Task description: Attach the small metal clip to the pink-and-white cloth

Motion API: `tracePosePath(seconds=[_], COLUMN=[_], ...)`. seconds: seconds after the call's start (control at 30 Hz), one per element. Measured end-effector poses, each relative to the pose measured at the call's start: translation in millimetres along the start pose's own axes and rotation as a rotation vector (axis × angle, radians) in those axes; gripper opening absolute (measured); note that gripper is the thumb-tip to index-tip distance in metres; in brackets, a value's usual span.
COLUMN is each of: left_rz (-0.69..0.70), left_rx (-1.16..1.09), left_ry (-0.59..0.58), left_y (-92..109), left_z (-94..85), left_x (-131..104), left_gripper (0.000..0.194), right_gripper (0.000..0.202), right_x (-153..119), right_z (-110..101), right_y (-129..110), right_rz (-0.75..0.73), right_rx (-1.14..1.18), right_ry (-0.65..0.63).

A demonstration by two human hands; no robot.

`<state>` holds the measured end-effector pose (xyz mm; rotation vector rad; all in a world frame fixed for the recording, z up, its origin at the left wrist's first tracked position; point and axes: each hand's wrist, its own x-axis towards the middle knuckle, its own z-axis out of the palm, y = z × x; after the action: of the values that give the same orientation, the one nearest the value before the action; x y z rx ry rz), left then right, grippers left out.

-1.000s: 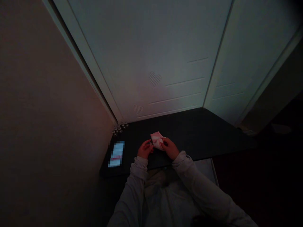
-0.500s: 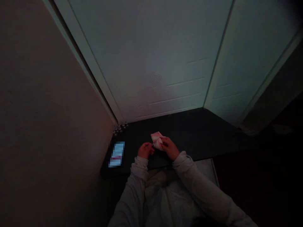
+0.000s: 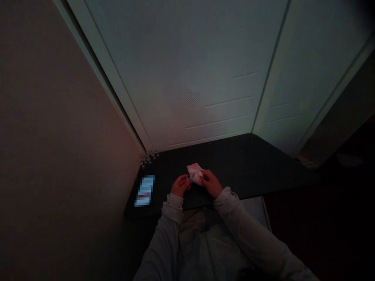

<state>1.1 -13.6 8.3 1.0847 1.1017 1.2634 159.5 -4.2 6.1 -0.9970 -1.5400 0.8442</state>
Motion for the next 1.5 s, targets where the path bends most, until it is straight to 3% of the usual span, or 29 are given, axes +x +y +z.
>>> tracePosePath(seconds=[0.37,0.63,0.9,1.5], left_rz=[-0.041,-0.054,-0.002,-0.050], left_rx=[-0.055,-0.064,-0.008,-0.061], left_ry=[0.060,0.061,0.015,0.068], left_y=[-2,-4,1,-4], left_z=[2.9,1.8,1.4,0.9], left_x=[2,3,0,4], left_gripper=[0.040,0.041,0.057,0.042], right_gripper=[0.022,0.015,0.015,0.018], right_x=[0,-2,-1,-2], right_z=[-1,-2,1,-1], right_y=[-4,-9,0,-6], right_rz=[-0.019,-0.051,-0.015,-0.053], right_rx=[0.037,-0.023,-0.042,-0.030], right_ry=[-0.026,-0.030,0.024,-0.021])
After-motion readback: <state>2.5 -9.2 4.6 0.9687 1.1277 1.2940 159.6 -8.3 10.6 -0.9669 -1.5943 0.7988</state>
